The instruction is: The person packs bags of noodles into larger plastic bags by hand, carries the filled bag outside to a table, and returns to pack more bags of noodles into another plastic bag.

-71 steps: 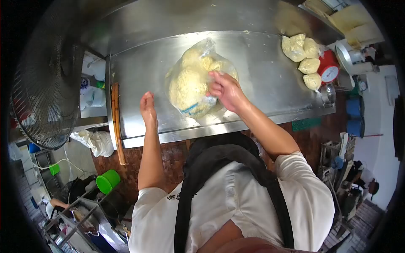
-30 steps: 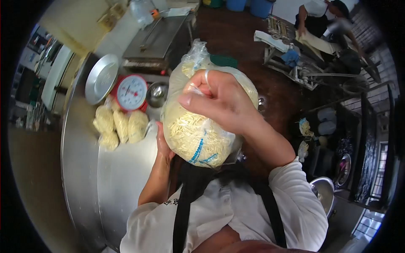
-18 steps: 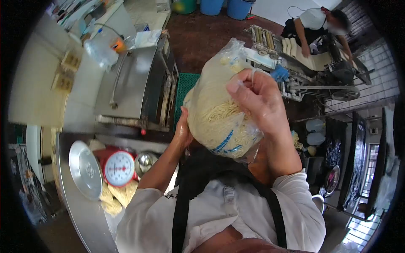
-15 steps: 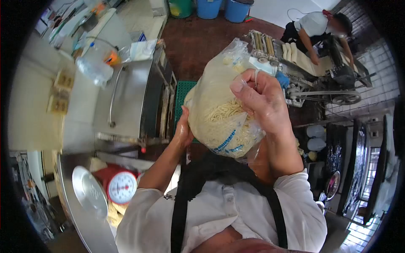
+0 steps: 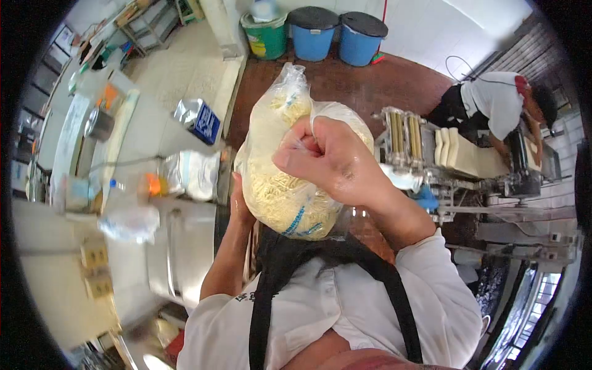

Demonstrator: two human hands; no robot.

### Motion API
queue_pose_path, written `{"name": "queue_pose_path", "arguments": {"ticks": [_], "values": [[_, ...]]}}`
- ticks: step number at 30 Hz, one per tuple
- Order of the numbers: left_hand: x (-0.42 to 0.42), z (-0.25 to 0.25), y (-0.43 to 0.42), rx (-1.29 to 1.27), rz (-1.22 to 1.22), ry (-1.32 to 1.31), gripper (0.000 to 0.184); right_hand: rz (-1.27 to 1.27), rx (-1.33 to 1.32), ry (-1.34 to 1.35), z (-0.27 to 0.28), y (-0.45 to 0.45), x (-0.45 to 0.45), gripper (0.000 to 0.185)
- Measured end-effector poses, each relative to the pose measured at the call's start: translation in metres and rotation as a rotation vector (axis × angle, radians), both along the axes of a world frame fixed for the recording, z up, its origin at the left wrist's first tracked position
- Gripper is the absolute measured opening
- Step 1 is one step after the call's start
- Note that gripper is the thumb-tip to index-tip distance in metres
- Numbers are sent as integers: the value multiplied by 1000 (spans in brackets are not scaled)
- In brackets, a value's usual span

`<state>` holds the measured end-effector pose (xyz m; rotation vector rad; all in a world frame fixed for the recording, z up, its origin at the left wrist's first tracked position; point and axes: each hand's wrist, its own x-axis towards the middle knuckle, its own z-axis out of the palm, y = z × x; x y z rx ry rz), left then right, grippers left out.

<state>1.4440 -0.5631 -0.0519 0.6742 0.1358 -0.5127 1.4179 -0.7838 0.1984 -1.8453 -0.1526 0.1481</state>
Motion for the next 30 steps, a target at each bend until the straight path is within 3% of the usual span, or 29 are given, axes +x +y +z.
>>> {"name": "queue_pose_path", "arguments": {"ticks": [8, 13, 16, 19, 21, 23, 27, 30], "values": [[267, 24, -113, -167, -301, 84, 83, -204, -44, -88, 5, -106, 250, 33], [431, -6, -208, 19, -320, 57, 83, -348, 5, -151, -4, -209, 379, 42], [506, 7, -284, -35, -350, 14, 82, -310, 35, -144, -13, -276, 449, 26], [569, 21, -363, -125, -347, 31, 78, -275, 11, -122, -15, -357, 522, 27], [623, 3, -406, -36, -347, -1, 78, -341, 47, -117, -16, -410, 568, 28], [662, 22, -457, 71, -320, 19, 78, -374, 65, -106, -17, -458, 612, 29], [767, 2, -557, 110, -396, 5, 79, -430, 38, -110, -21, -556, 693, 31], [839, 23, -646, 154, -478, 24, 79, -509, 23, -62, -22, -625, 754, 33]]}}
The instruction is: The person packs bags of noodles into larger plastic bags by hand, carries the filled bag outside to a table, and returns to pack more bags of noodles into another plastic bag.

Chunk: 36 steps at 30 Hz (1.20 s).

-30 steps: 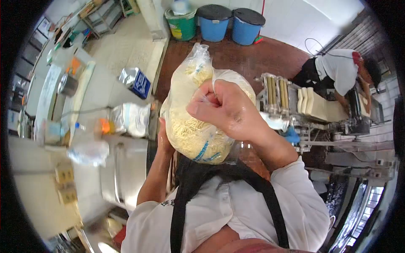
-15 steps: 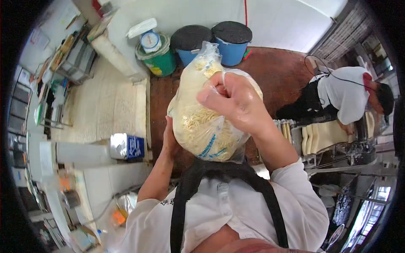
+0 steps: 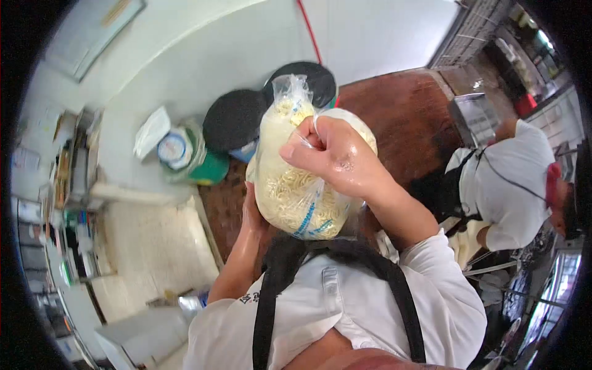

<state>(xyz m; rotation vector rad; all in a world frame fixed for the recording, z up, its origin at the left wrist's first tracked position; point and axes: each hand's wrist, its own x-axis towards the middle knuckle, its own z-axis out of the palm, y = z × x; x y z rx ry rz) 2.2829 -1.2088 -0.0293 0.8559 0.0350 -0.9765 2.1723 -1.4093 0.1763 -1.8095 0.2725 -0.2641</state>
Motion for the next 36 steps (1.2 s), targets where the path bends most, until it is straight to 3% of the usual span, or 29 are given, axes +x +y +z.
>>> {"name": "queue_pose_path", "arguments": {"ticks": [2, 3, 7, 10, 13, 17, 20, 28, 32, 36], "values": [[30, 21, -64, 0, -41, -46, 80, -68, -6, 20, 3, -52, 35, 33], [62, -3, -98, -80, -65, -6, 79, -112, -30, 0, 1, -83, 51, 33], [132, -4, -225, -93, -245, -36, 79, -297, -55, -24, 9, -196, 79, 33], [174, -12, -334, -107, -332, -111, 80, -330, -13, -79, 10, -289, 104, 34], [193, -14, -441, -61, -350, -51, 80, -317, -177, -45, 9, -385, 124, 37], [200, -8, -580, -101, -364, 12, 78, -326, -108, 19, 14, -521, 136, 42], [217, -7, -667, 10, -397, -80, 76, -413, -49, -18, 3, -608, 153, 42], [249, -15, -963, 45, -602, -117, 70, -625, -115, 16, -9, -865, 163, 39], [241, -25, -1129, 19, -719, 95, 72, -751, -43, 87, -4, -1003, 145, 39], [206, 0, -1273, 50, -808, -53, 74, -926, 32, 64, 1, -1125, 101, 38]]}}
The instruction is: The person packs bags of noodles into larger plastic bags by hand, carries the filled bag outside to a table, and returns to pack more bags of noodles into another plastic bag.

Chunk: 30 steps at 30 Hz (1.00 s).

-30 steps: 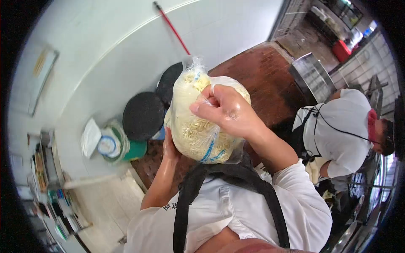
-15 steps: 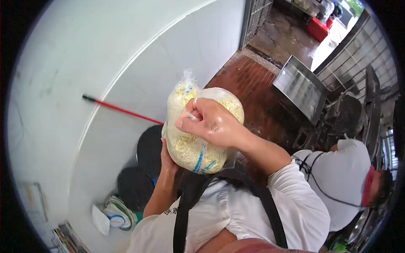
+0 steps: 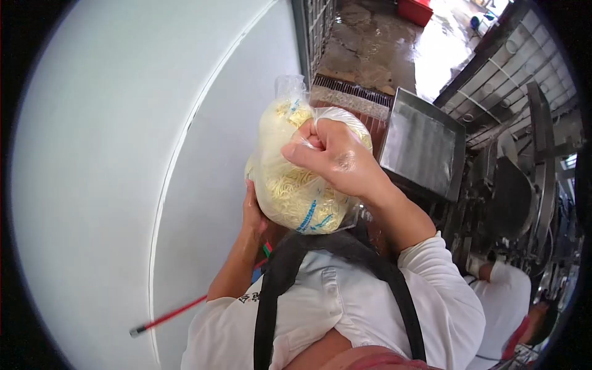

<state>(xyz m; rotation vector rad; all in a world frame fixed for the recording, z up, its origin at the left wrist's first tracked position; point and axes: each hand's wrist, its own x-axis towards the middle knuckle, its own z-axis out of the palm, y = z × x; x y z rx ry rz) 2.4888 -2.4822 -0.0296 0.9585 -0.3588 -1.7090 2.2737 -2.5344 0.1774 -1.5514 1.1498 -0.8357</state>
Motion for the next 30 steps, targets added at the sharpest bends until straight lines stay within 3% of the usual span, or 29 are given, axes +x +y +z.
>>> {"name": "queue_pose_path", "arguments": {"ticks": [3, 5, 9, 12, 15, 18, 21, 24, 25, 30], "values": [[-44, 27, -106, -24, -79, 97, 74, -13, -71, 5, -7, -98, -32, 35], [-85, 49, -170, -61, -69, 19, 74, -1, -112, 34, -9, -165, -57, 35], [-121, 7, -297, -143, -62, 50, 54, -37, -72, 13, -10, -288, -105, 35], [-162, 19, -397, -239, -176, -212, 70, -51, -39, 0, 6, -381, -152, 35], [-218, 38, -501, -110, -181, 40, 70, -83, -63, 27, 12, -467, -199, 34], [-259, 38, -611, 12, -207, 130, 69, -149, -63, 27, 7, -552, -239, 32], [-306, 27, -725, -139, -356, 234, 70, -233, -110, 68, 22, -640, -287, 29], [-362, 31, -821, -189, -426, 24, 70, -349, -111, 31, 32, -718, -351, 28], [-386, 32, -858, -128, -428, 187, 70, -392, -109, 10, 34, -744, -375, 28], [-495, 12, -1003, -144, -489, 277, 71, -414, -78, -2, 31, -883, -477, 28]]}}
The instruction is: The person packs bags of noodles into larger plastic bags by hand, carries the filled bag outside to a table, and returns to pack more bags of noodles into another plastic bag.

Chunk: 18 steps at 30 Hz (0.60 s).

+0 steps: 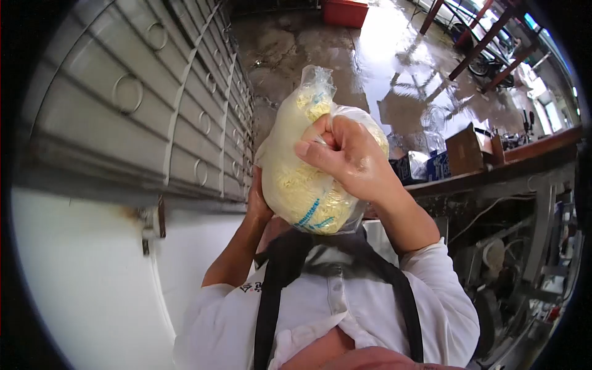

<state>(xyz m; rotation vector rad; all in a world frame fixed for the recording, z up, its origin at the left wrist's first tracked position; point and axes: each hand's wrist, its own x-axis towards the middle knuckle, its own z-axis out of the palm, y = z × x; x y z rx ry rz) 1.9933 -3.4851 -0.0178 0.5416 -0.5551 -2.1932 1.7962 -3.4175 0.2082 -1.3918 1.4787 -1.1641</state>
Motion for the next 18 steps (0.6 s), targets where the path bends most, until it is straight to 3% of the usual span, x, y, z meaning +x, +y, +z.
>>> {"name": "queue_pose_path", "arguments": {"ticks": [2, 5, 11, 18], "values": [[-44, 6, -68, -59, -39, 107, 73, 14, -18, 40, -3, -69, -41, 28], [-97, -2, -138, -168, 40, -71, 76, 46, -13, 25, -2, -141, -97, 28], [-191, -17, -321, -312, 37, -163, 74, 62, -81, 7, -15, -318, -196, 26], [-305, -124, -592, -151, -9, 6, 74, 69, -267, -115, -111, -564, -309, 24]]}}
